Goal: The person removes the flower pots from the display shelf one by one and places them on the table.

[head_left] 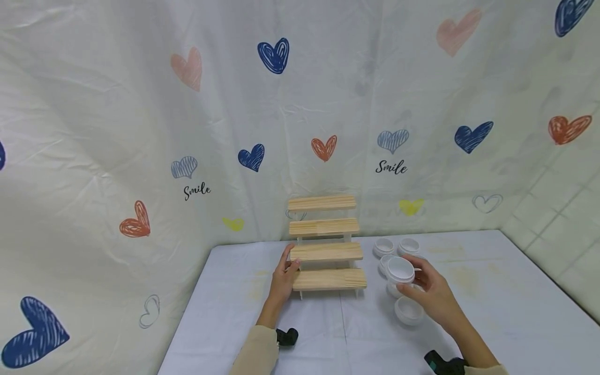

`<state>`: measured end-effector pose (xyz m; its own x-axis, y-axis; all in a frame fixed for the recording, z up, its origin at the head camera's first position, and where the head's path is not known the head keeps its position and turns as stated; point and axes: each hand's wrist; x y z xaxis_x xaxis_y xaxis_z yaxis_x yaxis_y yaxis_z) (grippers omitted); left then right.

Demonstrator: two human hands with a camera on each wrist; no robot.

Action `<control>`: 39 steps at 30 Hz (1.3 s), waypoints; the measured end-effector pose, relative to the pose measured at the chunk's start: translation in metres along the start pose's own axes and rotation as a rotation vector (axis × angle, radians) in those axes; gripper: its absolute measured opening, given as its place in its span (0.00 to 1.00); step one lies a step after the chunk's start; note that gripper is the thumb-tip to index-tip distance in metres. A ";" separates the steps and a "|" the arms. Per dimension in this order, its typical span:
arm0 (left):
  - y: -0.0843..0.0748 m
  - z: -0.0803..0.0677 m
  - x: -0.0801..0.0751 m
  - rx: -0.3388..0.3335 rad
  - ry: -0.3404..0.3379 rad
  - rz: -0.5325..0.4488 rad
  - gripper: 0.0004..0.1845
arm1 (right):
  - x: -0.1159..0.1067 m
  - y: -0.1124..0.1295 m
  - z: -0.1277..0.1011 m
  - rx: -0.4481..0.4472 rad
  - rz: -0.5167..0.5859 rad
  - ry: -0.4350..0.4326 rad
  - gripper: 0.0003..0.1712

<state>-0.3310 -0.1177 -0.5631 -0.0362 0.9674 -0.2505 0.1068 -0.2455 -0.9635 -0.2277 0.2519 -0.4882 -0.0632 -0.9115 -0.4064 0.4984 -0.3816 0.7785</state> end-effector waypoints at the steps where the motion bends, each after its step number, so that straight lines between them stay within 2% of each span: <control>1: 0.004 0.003 0.002 -0.001 -0.009 0.003 0.27 | -0.002 -0.001 -0.002 -0.001 0.000 -0.004 0.40; 8: 0.005 0.003 0.001 -0.003 -0.003 0.008 0.27 | -0.012 -0.010 -0.015 -0.052 0.001 -0.034 0.38; 17: 0.004 0.003 0.001 0.002 -0.005 0.009 0.27 | -0.026 -0.015 -0.031 -0.039 -0.016 -0.060 0.38; 26: 0.005 0.005 0.000 0.020 -0.002 0.009 0.29 | -0.035 -0.025 -0.047 -0.078 0.018 -0.092 0.37; 39: 0.005 0.004 0.000 0.004 -0.001 0.011 0.28 | -0.046 -0.035 -0.061 -0.007 -0.041 -0.067 0.38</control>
<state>-0.3348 -0.1189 -0.5682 -0.0357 0.9645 -0.2615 0.1030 -0.2568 -0.9610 -0.1897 0.3161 -0.5258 -0.1410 -0.9034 -0.4051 0.4998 -0.4181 0.7585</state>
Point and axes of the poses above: each hand's wrist, its own z-axis towards the middle knuckle, its own x-axis out of the palm, y = z × x, and after that the axes turned 14 degrees about -x, right-handed
